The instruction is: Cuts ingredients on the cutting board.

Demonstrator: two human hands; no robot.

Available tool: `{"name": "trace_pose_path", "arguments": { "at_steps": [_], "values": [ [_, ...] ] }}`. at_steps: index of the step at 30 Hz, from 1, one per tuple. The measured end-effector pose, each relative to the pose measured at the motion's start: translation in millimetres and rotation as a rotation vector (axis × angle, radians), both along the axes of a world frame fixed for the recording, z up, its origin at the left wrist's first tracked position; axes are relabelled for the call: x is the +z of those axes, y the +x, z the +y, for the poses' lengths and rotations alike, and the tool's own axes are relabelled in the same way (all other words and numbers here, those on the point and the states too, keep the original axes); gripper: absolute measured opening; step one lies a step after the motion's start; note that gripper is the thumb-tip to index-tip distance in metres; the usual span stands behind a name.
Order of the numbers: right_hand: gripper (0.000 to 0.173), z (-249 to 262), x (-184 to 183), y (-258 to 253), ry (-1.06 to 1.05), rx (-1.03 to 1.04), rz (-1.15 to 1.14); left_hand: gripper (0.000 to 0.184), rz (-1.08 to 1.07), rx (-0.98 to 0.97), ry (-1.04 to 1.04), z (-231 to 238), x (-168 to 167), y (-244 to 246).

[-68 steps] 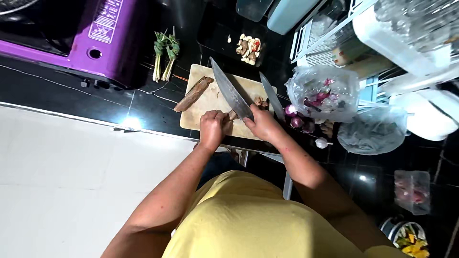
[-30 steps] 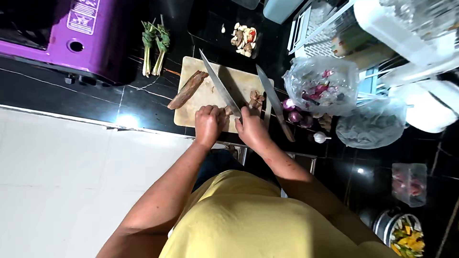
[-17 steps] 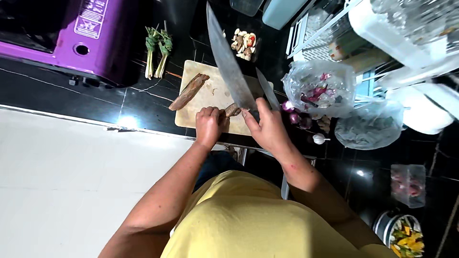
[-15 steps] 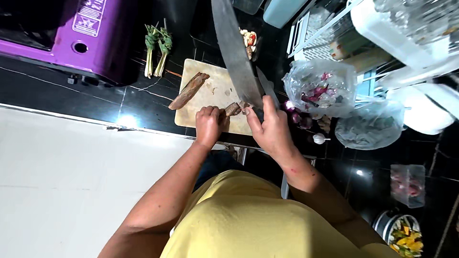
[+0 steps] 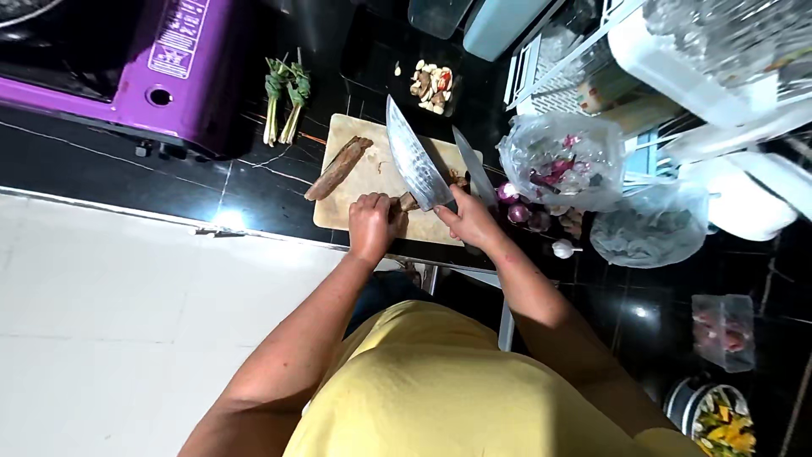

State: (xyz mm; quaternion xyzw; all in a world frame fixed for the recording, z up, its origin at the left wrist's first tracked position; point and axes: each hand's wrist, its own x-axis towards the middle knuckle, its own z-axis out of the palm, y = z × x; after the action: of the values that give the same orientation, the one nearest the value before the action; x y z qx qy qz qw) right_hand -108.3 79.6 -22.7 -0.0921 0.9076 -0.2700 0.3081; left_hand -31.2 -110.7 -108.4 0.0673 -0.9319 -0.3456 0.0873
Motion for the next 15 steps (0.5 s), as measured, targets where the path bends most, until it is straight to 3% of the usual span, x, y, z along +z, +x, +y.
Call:
{"name": "trace_pose_path", "arguments": {
  "at_steps": [4, 9, 15],
  "values": [
    [0.034, -10, 8, 18, 0.111, 0.055, 0.230, 0.027, -0.024, 0.012, -0.036, 9, 8, -6],
    [0.031, -19, 16, 27, 0.087, 0.029, 0.357, 0.029, -0.062, -0.017, -0.055, 12, 9, -10],
    [0.033, -18, 1, 27, 0.196, 0.049, 0.232, 0.033, -0.036, -0.006, -0.153, 6, 6, -2]
  ]
}}
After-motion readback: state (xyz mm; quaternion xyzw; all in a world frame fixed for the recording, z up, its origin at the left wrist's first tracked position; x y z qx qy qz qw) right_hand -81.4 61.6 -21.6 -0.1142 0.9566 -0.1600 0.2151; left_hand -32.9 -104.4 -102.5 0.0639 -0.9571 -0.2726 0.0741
